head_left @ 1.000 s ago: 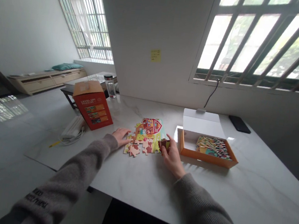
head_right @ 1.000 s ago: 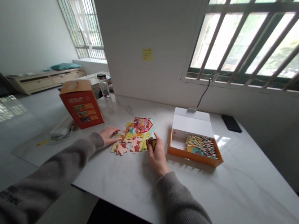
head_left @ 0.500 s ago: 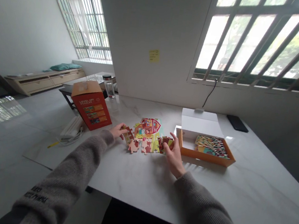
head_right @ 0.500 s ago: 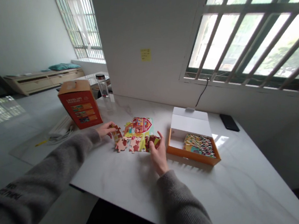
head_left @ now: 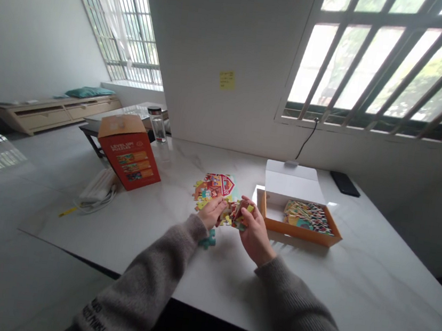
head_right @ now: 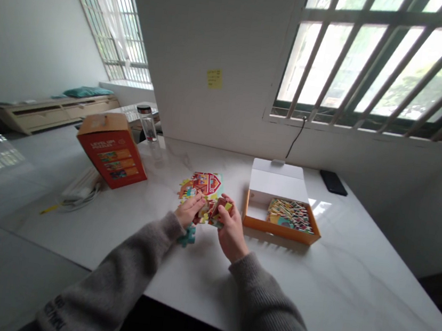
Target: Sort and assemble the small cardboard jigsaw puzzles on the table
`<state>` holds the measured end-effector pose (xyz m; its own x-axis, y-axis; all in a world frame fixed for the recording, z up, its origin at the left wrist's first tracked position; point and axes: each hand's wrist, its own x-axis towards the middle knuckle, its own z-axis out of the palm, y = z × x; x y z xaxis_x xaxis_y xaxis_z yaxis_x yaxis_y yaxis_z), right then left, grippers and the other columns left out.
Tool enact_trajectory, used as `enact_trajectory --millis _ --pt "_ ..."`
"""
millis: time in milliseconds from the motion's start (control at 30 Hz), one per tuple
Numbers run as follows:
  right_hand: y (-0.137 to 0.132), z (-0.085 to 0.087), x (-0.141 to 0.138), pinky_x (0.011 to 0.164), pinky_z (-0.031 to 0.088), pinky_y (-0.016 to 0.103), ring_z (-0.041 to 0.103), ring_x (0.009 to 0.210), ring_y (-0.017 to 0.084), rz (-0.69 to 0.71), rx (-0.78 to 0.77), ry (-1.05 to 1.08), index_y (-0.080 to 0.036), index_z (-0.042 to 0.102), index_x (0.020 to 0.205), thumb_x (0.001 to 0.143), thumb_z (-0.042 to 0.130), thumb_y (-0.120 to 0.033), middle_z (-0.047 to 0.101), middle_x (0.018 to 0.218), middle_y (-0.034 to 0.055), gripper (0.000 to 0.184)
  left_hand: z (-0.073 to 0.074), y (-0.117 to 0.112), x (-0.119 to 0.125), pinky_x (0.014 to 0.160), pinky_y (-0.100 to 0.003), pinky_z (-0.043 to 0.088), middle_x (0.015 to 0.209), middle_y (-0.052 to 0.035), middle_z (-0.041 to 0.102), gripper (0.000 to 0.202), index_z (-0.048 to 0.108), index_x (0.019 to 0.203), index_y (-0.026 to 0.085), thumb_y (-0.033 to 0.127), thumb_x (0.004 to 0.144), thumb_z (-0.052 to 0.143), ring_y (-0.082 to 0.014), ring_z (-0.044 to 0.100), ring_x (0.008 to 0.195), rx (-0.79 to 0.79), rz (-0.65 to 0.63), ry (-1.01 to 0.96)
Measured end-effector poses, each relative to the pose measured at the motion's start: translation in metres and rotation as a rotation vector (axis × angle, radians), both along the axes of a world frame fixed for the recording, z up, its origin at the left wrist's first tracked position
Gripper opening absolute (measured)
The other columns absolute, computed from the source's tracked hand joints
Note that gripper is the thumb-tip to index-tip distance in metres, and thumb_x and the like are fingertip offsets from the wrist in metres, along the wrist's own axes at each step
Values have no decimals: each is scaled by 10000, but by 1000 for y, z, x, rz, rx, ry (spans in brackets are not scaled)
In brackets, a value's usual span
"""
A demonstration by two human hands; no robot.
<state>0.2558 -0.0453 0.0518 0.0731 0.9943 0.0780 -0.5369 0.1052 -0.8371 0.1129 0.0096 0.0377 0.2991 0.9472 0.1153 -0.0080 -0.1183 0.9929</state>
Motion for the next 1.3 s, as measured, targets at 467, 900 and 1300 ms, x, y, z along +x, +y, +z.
enact_trajectory --millis 467,900,1300 --pt "11 -24 16 822 539 396 623 886 200 -247 206 -580 -283 455 1350 923 566 -378 623 1098 71 451 10 -20 -73 978 -439 434 1193 -115 599 529 606 1191 216 435 729 744 -312 532 1106 694 -121 955" --pt "16 -42 24 986 476 443 591 1090 251 -286 398 -1055 -253 503 1333 901 525 -203 595 1195 107 436 -16 -36 -66 808 -394 522 1113 -180 654 305 621 1117 153 209 818 592 -317 593 1024 858 -310 1253" --pt "-4 -4 9 658 541 322 656 856 207 115 16 -157 -242 548 1241 813 674 -370 681 1138 86 464 1 -12 -74 456 -263 526 788 -36 642 371 636 1024 162 426 771 699 -170 644 637 179 103 262"
